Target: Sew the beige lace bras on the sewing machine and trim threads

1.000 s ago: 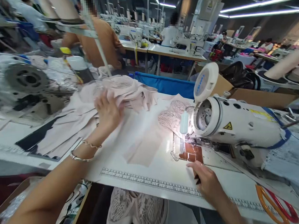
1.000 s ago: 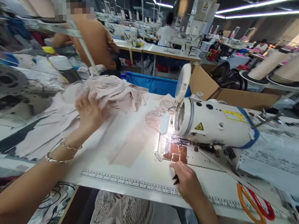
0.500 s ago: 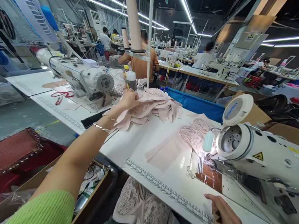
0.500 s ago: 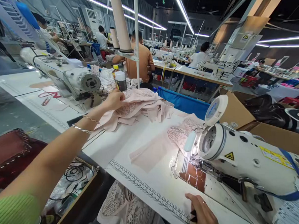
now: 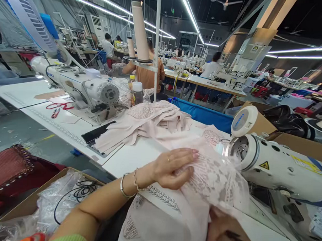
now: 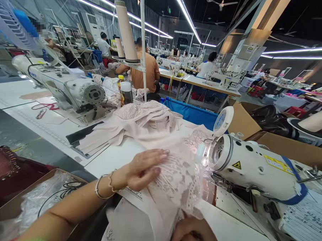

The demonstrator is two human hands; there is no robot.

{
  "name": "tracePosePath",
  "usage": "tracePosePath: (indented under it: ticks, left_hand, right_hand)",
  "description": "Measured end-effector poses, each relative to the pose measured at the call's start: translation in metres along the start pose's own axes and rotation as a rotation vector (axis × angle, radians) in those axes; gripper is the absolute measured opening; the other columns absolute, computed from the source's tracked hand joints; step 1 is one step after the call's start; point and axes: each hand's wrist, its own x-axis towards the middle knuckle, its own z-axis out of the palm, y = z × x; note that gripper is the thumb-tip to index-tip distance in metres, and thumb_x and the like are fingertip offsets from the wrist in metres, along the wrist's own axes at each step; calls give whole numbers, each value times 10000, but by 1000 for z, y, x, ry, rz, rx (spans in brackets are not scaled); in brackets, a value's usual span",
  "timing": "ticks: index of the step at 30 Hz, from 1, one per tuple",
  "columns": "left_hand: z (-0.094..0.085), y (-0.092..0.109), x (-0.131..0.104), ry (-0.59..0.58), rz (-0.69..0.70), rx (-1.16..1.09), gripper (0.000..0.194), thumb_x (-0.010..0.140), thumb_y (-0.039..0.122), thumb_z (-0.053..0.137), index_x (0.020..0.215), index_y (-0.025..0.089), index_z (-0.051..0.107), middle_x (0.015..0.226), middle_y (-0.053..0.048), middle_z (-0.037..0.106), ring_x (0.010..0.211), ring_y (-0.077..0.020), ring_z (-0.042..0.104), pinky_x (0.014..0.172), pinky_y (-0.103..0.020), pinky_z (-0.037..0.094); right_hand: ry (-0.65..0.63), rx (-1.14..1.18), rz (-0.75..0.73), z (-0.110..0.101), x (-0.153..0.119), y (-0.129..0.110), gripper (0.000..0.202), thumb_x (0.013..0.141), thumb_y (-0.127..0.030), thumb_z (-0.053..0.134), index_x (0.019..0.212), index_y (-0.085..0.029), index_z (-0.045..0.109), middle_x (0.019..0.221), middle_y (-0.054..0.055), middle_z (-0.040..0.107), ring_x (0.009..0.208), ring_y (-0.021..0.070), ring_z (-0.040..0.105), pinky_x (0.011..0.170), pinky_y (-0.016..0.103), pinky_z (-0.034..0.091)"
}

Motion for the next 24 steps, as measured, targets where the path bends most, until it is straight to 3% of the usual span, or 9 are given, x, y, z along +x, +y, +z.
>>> tracePosePath:
  ticks: [2,5,7,8,11,16,19,22,24]
  left_hand:
    - [19,0,1,-3,53,90,315,1014,214,400,1228,226,631,1293,-112,677,1259,-224,597,1089,-421,472]
    - [42,6,-11,-63,-300,304,355,964,97,489,1298,165,589,1331,-177,618,1260,-293,562,1077,-518,421]
    - [55,22,-30,-201,-519,265,223,928,153,607,1140,136,671,1221,-190,644,1151,-336,580,973,-522,453]
    - [61,33,-42,-282,-569,162,114,923,208,640,988,143,707,1125,-165,669,1087,-332,585,920,-496,463]
    - [70,65,-69,-429,-642,-331,217,876,280,710,689,175,672,853,-62,668,950,-260,571,881,-415,422]
    - [67,85,-69,-340,-1100,-1253,455,641,522,871,702,160,602,646,48,496,632,-110,410,628,-255,316]
    - [67,87,-63,-344,-1230,-1654,564,521,572,924,739,153,617,683,44,504,659,-104,440,689,-250,368]
    - [73,91,-65,-366,-1202,-1814,603,552,657,880,746,139,641,745,1,543,758,-146,513,833,-300,428]
    - [76,92,-68,-289,-1116,-1638,623,590,704,834,725,139,612,743,1,523,747,-148,484,794,-290,419]
  right_hand:
    - [-24,-23,43,9,1,4,470,957,-569,494,674,-340,790,647,49,694,601,239,661,619,360,558]
    - [55,-118,141,21,-2,24,510,976,-605,431,792,-269,769,752,57,729,697,229,681,707,326,541]
    - [145,-162,189,27,-5,40,495,955,-632,464,808,-251,744,797,57,737,759,240,691,736,321,532]
    - [200,-161,202,30,-6,46,508,950,-650,465,796,-246,732,792,55,733,766,243,688,747,322,529]
    - [338,-93,228,39,-8,54,621,944,-729,392,694,-236,676,709,48,696,707,239,651,726,319,518]
    - [528,-89,281,46,-4,48,679,877,-822,404,512,-256,494,512,26,544,559,229,545,625,323,486]
    - [575,-81,293,49,-2,48,684,876,-825,393,486,-267,446,478,20,497,537,227,521,596,326,463]
    - [601,-74,306,56,-5,56,648,885,-796,423,504,-273,444,486,13,496,539,228,521,592,328,462]
    - [686,-108,340,59,-9,65,572,894,-744,481,568,-274,460,528,7,534,562,227,541,594,320,472]
